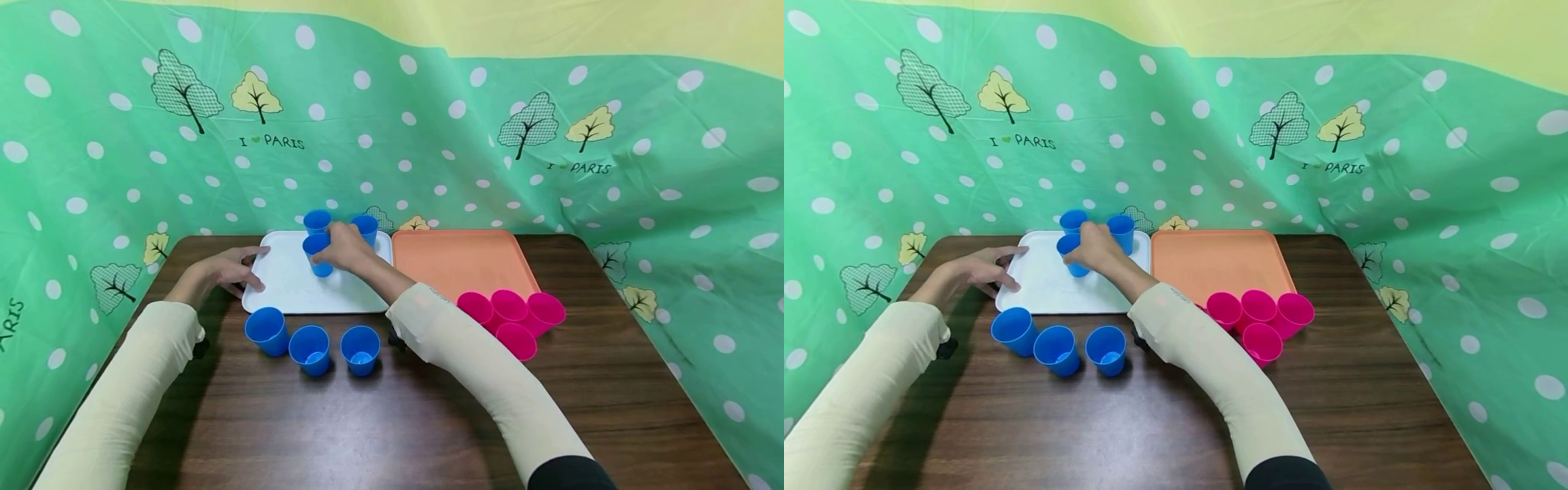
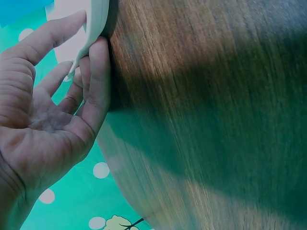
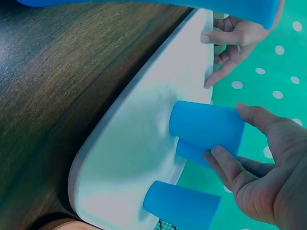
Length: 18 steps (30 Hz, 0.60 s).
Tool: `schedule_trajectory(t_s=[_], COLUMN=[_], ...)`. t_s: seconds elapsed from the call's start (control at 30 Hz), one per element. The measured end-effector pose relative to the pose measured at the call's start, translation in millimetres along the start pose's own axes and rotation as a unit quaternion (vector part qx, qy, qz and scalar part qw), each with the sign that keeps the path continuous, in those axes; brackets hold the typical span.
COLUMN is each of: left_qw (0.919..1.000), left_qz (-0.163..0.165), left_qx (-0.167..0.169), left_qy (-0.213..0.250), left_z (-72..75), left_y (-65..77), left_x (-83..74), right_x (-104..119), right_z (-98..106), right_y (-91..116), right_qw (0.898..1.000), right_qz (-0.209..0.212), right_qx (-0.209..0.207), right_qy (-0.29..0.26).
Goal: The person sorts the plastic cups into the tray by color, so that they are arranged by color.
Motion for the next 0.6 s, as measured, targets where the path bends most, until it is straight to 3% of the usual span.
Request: schedule_trajectory(t_s=[0.03,0.27,0.5,0.6], left_qw=[1.0,1.0,1.0,1.0], left_qz=[0.001,0.0,-0.001,-0.004], left_qx=[0.001,0.0,-0.002,-0.004], left_qy=[0.002,0.006,0.008,0.005], left_z=[-0.3,-1.7,-1.0,-0.6], left_y=[-0.1,0.5,0.0,-0.6], left_x=[0.0,-0.6,-1.2,-1.5], right_x=[0,-25,-24,-15], right_z=[0,-29,-29,-18], right_y=[0,-52,-50,-33], right_qw=[1.0,0.999,1.0,1.0], right_qz=[0.002,-0.014,-0.015,-0.008], right_qx=[-0.002,0.01,-0.004,-0.007], right_qy=[-0.004,0.027,0.011,0.002])
Point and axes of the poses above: each hand's wrist, its own y-axis away from the middle knuckle, its own z-axis out of the back of the hand, x = y × z, the point moved 6 cm from there along -y, towards the middle knuckle, and after that the axes turned 8 degrees about y, right-handed, at the moved point
